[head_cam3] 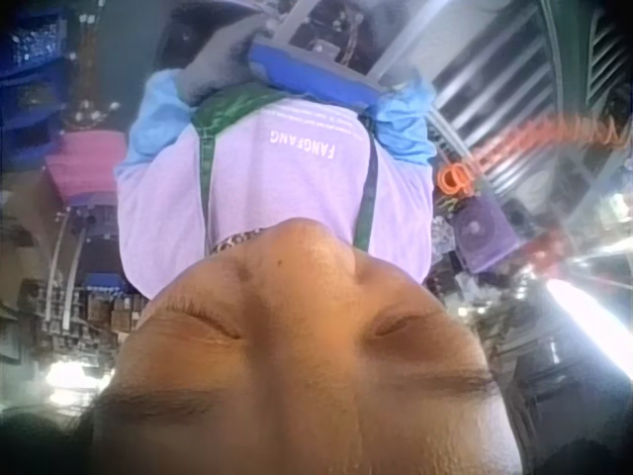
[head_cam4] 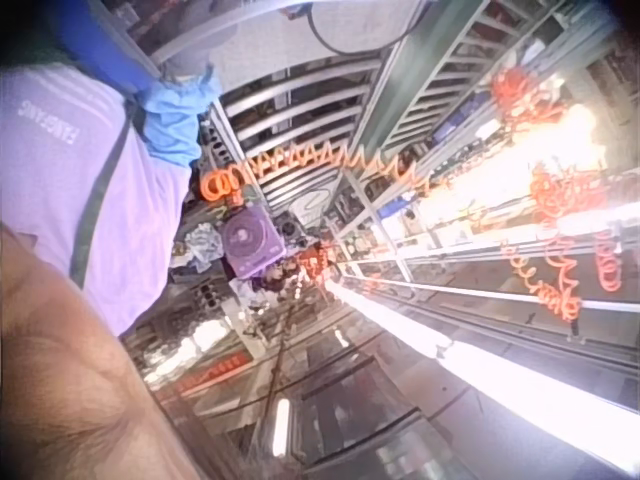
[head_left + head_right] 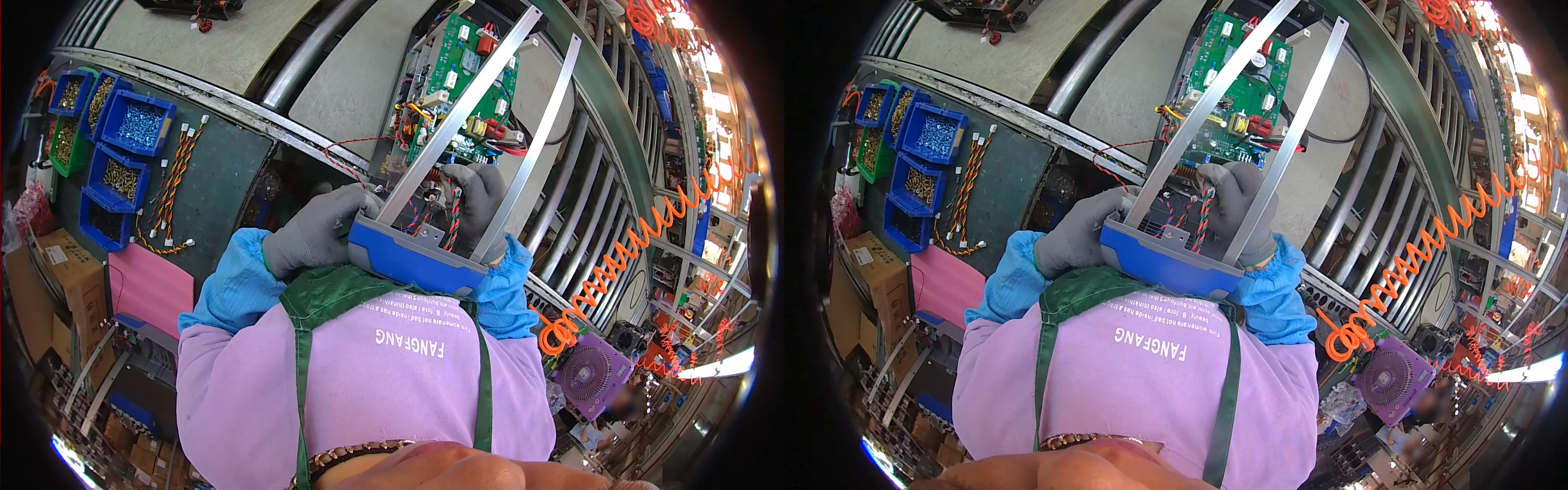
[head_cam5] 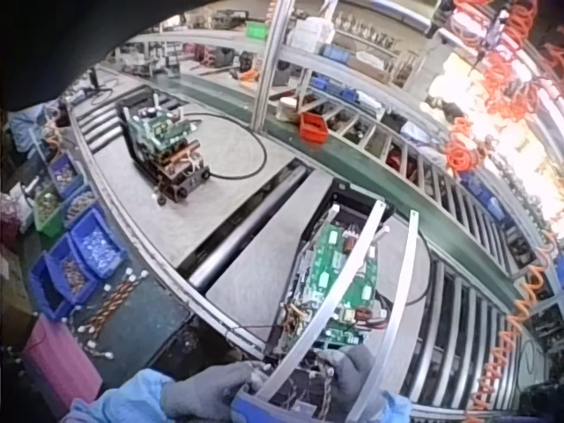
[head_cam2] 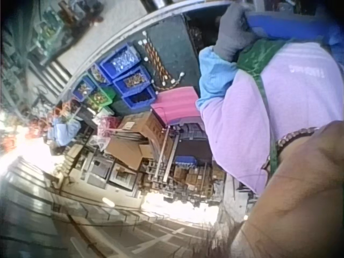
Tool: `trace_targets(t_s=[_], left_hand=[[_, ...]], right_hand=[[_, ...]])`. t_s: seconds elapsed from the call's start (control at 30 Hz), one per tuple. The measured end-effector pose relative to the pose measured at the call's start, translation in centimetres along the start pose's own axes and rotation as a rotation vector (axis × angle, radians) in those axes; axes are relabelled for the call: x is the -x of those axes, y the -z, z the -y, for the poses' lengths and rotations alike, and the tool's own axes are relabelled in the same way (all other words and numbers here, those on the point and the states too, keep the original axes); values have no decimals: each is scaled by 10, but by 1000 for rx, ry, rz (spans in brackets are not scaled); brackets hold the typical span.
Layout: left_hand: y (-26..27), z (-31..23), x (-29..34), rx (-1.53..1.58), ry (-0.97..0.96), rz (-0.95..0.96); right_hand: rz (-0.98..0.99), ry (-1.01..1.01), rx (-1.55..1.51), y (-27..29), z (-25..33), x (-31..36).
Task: Assembling electronic components by screwing metal brackets into plastic housings and connecting wiring to circuit boards.
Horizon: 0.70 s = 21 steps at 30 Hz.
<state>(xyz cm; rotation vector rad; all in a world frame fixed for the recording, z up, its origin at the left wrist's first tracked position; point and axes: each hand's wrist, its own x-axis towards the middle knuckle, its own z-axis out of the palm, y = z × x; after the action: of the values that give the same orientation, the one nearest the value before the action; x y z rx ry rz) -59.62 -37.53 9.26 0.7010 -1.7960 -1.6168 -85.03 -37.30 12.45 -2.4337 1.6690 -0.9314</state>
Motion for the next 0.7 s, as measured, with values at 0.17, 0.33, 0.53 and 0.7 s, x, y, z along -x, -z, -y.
trace_targets(t_s=[0.17,0.33,0.53,0.7], left_hand=[[1,-2,1,22,22,-4],[1,-1,0,23,39,-1],[0,-1,-1,-16,21,0],[-8,-6,2,-41,58,-28]], right_hand=[[75,81,55,1,-7,2],[132,143,145,4,-11,5],[215,172,270,10,-7,0],[168,-46,-169,22,-4,5]])
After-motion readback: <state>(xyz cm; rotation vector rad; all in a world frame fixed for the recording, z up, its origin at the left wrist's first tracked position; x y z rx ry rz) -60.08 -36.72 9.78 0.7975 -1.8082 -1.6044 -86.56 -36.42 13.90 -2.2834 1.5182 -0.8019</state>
